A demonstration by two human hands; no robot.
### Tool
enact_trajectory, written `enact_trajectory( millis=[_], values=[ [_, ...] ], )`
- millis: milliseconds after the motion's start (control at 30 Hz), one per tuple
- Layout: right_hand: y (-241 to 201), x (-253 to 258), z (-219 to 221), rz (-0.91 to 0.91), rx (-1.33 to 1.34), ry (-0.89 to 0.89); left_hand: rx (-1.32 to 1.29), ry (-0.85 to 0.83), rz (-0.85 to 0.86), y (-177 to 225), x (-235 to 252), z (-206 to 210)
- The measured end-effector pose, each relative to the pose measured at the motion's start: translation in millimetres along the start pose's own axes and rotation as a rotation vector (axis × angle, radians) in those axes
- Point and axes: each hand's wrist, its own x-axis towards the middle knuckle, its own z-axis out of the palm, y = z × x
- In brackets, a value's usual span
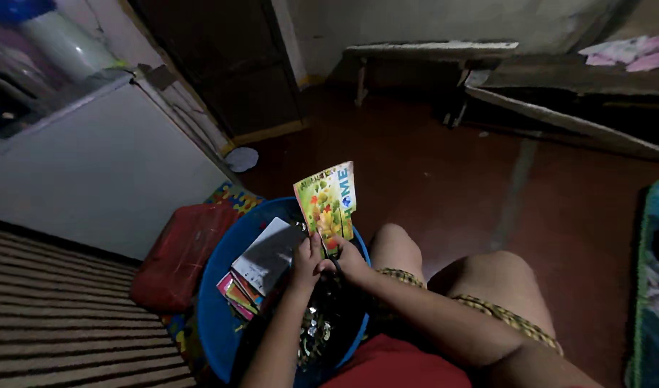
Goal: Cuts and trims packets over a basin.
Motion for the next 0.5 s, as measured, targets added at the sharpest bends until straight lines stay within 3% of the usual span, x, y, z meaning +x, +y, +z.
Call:
enact_trajectory(
  millis=[333,400,500],
  values=[
    [0,2,-4,-0.019,-0.011,-0.008,0.040,-0.234,0.054,-11,10,-17],
    [2,5,-4,-0.020,-0.063,-0.028,0.043,-0.202,0.016,-15,10,-17],
    [-4,3,-2,-0.022,-0.285,-0.076,-0.082,0.030,-0.015,-19,7,-15]
  ],
)
